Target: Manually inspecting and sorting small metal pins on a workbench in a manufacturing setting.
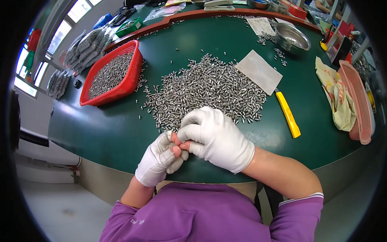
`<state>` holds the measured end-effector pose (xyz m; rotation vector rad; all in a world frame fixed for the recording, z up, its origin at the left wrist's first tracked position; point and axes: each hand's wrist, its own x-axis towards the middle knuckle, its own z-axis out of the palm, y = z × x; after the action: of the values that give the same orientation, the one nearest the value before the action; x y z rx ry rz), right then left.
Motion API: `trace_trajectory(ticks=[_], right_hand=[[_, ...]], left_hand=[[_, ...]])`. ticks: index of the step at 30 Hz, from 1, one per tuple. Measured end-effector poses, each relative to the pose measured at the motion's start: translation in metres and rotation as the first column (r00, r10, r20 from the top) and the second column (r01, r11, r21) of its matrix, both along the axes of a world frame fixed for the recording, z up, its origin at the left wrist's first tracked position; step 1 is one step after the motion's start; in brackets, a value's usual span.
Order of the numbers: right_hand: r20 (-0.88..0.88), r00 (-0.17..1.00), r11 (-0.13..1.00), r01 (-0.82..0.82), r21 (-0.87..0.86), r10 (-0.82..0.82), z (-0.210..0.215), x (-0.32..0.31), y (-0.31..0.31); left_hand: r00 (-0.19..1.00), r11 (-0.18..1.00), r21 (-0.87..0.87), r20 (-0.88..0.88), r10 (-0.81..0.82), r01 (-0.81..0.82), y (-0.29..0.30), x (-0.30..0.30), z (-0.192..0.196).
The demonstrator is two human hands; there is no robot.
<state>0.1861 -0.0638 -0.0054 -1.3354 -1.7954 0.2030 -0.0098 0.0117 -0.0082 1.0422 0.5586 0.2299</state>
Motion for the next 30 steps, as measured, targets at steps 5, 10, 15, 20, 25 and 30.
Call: trace_trajectory(ticks=[5, 10, 15, 20, 25, 30], right_hand=[[-0.042, 0.999, 1.0, -0.03, 0.003, 0.03, -0.002, 0.002, 0.001], [-0.036, 0.999, 0.999, 0.021, 0.027, -0.02, 0.002, 0.004, 0.001], [0.027, 1.0, 0.998, -0.009, 0.06, 0.008, 0.0, 0.002, 0.001], [0.083, 0.991, 0.994, 0.103, 0.046, -0.106, 0.001, 0.004, 0.003], [0.257, 0.939, 0.973, 0.225, 0.049, -0.231, 0.0, 0.015, 0.006], [0.391, 0.9, 0.979, 0.201, 0.019, -0.192, -0.002, 0.013, 0.006]], left_hand=[[1.0, 1.0, -0.007, -0.02, 0.017, -0.017, 0.0, 0.003, 0.005], [0.999, 0.999, -0.022, -0.003, 0.046, -0.046, 0.002, 0.0, 0.0], [0.996, 0.987, -0.154, 0.059, 0.06, -0.05, 0.005, -0.006, -0.005], [0.997, 0.997, 0.011, 0.006, 0.072, -0.072, 0.001, -0.001, -0.001], [0.989, 0.994, -0.03, 0.1, 0.108, -0.105, -0.001, 0.002, -0.003], [0.981, 0.995, 0.04, 0.171, 0.086, -0.094, -0.001, 0.003, -0.006]])
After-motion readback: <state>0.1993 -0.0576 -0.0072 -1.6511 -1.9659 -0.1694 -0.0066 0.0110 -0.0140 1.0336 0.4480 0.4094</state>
